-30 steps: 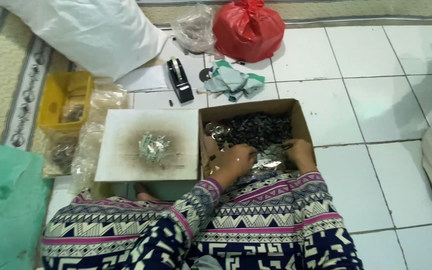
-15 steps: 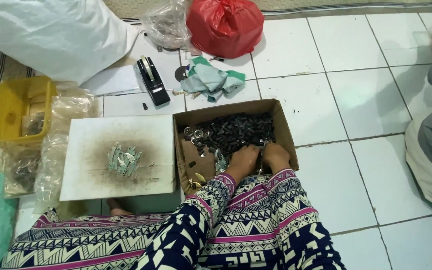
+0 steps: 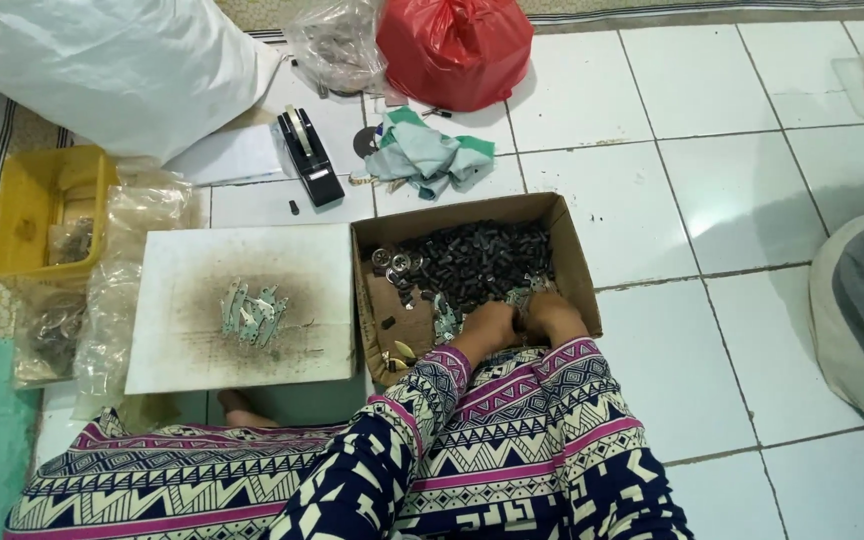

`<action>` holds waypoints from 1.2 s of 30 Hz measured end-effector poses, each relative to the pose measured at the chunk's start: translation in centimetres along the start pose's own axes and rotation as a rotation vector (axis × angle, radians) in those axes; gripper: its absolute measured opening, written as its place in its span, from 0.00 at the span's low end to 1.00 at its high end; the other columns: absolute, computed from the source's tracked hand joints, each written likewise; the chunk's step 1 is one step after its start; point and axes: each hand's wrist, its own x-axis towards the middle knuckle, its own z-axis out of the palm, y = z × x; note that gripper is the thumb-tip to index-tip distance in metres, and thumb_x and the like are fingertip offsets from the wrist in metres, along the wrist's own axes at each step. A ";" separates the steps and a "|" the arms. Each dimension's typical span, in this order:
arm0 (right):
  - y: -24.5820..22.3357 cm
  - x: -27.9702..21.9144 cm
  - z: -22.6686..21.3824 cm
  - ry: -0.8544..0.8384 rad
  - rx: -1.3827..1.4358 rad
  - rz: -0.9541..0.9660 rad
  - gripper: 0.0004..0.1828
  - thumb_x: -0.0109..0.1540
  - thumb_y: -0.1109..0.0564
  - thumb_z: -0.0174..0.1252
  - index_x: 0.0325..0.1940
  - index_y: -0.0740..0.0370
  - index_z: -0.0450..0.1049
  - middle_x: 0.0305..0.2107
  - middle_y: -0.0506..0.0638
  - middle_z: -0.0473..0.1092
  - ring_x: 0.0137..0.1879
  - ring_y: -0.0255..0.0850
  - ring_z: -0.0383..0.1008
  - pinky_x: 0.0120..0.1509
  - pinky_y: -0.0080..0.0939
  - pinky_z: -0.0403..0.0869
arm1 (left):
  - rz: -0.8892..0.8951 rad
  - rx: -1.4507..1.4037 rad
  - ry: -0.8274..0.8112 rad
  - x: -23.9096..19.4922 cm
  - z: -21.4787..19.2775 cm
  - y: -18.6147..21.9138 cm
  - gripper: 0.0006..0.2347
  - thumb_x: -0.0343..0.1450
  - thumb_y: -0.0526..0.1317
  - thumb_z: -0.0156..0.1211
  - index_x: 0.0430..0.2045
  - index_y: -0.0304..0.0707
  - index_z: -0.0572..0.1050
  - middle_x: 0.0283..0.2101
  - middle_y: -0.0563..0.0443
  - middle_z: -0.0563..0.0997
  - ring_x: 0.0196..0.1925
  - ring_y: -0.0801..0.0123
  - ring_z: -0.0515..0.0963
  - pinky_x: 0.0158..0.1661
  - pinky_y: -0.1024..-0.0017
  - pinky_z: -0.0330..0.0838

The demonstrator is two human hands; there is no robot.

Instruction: The person sits on the floor and sorts small silver metal pieces from a cardboard box, placing them onto a white board. The person handles the parts one by one, picking them from the box and arranging them on the board.

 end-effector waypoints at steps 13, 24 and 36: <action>0.3 -1.8 0.1 0.012 0.001 -0.034 0.20 0.53 0.58 0.67 0.47 0.72 0.81 0.48 0.67 0.78 0.59 0.59 0.77 0.59 0.56 0.78 | 0.057 -0.098 0.059 1.1 2.3 -2.9 0.11 0.63 0.38 0.59 0.34 0.33 0.84 0.36 0.33 0.85 0.46 0.38 0.84 0.46 0.50 0.81; 1.4 -0.2 0.4 0.322 0.558 -0.326 0.12 0.56 0.60 0.70 0.43 0.58 0.85 0.43 0.59 0.81 0.58 0.60 0.77 0.64 0.54 0.73 | -0.140 -0.570 0.284 -0.3 -0.1 -4.1 0.10 0.71 0.39 0.64 0.42 0.36 0.83 0.47 0.36 0.84 0.55 0.41 0.80 0.53 0.53 0.77; 1.1 -2.0 0.4 0.150 1.219 -0.326 0.19 0.55 0.67 0.69 0.50 0.74 0.79 0.33 0.66 0.79 0.36 0.49 0.82 0.42 0.42 0.82 | -0.203 -1.123 0.489 1.0 2.0 -6.1 0.20 0.65 0.35 0.74 0.50 0.26 0.78 0.43 0.33 0.84 0.41 0.57 0.85 0.38 0.67 0.81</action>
